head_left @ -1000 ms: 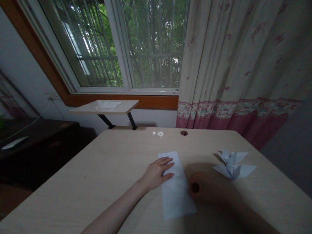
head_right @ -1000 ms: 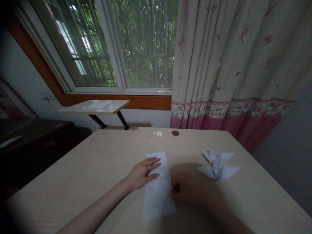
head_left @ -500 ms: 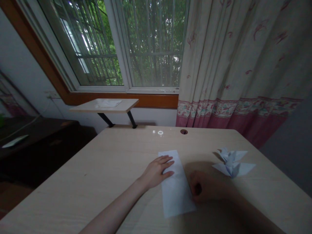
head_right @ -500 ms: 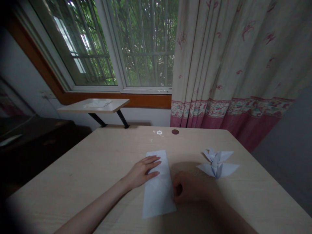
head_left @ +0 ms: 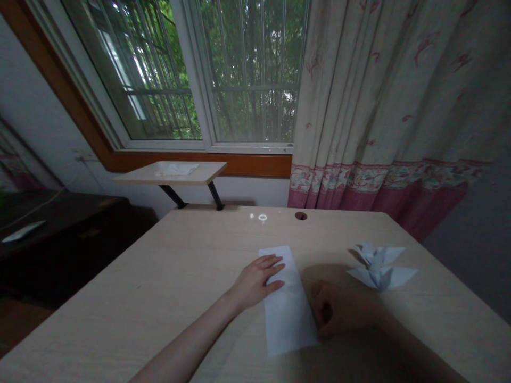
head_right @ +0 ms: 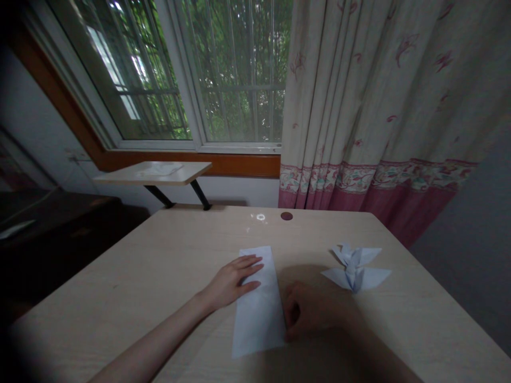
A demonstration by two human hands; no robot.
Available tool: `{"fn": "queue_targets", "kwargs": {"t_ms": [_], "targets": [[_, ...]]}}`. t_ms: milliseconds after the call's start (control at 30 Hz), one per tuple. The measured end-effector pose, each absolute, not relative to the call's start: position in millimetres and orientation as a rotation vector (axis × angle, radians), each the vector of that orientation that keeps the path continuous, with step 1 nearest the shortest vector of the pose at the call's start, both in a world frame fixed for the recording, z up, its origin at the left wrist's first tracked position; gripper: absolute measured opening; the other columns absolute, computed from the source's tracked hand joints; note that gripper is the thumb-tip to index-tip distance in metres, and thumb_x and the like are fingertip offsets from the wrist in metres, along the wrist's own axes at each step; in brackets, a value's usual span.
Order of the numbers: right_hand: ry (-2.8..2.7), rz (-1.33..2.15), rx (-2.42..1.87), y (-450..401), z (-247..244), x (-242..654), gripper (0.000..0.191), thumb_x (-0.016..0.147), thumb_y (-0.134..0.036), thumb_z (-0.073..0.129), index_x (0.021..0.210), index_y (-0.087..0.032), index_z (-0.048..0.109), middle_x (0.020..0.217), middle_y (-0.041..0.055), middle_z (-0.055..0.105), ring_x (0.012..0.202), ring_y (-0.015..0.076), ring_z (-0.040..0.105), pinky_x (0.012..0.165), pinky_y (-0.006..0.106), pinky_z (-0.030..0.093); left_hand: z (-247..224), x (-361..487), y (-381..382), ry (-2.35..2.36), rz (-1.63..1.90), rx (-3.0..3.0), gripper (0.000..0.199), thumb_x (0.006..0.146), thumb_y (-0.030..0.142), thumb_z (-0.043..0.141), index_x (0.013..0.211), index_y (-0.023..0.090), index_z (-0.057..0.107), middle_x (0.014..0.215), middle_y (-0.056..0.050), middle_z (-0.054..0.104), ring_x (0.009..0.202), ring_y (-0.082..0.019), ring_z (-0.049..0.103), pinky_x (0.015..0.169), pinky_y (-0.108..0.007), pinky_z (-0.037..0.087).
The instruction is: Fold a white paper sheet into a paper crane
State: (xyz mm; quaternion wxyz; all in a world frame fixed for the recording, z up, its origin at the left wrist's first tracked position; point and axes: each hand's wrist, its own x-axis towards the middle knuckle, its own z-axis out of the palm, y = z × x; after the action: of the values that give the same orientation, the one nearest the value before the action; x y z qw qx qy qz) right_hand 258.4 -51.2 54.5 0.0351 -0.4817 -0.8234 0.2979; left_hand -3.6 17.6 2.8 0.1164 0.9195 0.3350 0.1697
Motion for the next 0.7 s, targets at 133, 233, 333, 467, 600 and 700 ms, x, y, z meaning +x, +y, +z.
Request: {"fn": "queue_targets", "kwargs": {"t_ms": [133,233,333,467,600,700], "targets": [[-2.451,1.108,-1.424,-44.4,51.3,257.5,0.01,0.066,-0.03,0.071,0.064,-0.02,0.069,0.068,-0.0042,0.064,0.063,0.0112,0.054,0.054,0.02,0.034,4.5,-3.3,16.1,0.983,0.502,2.698,0.044,0.094,0.047,0.052,0.133,0.026,0.054,0.143,-0.004,0.049,0.131,-0.022,0.045,0.111,-0.04,0.035],[-2.32,1.114,-1.526,-40.5,46.4,255.8,0.014,0.074,-0.032,0.065,0.069,-0.019,0.067,0.064,-0.0043,0.063,0.059,0.0107,0.051,0.054,0.021,0.033,7.4,-2.8,14.0,0.967,0.508,2.698,0.042,0.093,0.045,0.054,0.132,0.027,0.055,0.142,-0.005,0.05,0.131,-0.023,0.046,0.11,-0.041,0.036],[-2.247,1.01,-1.608,-37.9,42.3,253.6,0.023,0.081,-0.038,0.059,0.071,-0.019,0.065,0.064,-0.004,0.062,0.059,0.0106,0.05,0.054,0.022,0.031,11.8,-2.7,11.9,0.922,0.498,2.682,0.041,0.091,0.041,0.057,0.13,0.028,0.056,0.141,-0.004,0.05,0.131,-0.023,0.046,0.111,-0.043,0.034],[-2.228,0.882,-1.652,-36.7,43.4,250.9,0.033,0.09,-0.039,0.048,0.068,-0.018,0.062,0.063,-0.0028,0.06,0.059,0.0117,0.05,0.054,0.023,0.029,18.2,-3.5,9.0,0.81,0.475,2.635,0.042,0.088,0.035,0.06,0.129,0.029,0.057,0.141,-0.003,0.05,0.13,-0.023,0.047,0.112,-0.043,0.032],[-2.295,0.777,-1.698,-41.3,52.6,246.8,0.036,0.092,-0.042,0.045,0.07,-0.019,0.063,0.064,-0.0018,0.061,0.058,0.0125,0.051,0.053,0.024,0.027,21.4,-4.5,6.6,0.77,0.505,2.555,0.039,0.083,0.028,0.063,0.122,0.027,0.062,0.135,-0.002,0.057,0.127,-0.021,0.05,0.113,-0.04,0.032],[-2.394,0.615,-1.715,-48.0,61.5,240.5,0.031,0.09,-0.034,0.048,0.069,-0.02,0.066,0.067,-0.0006,0.065,0.058,0.0125,0.051,0.053,0.025,0.027,21.2,-4.9,5.8,0.747,0.546,2.503,0.033,0.082,0.026,0.063,0.115,0.027,0.065,0.13,-0.002,0.061,0.123,-0.021,0.054,0.111,-0.04,0.034]]}}
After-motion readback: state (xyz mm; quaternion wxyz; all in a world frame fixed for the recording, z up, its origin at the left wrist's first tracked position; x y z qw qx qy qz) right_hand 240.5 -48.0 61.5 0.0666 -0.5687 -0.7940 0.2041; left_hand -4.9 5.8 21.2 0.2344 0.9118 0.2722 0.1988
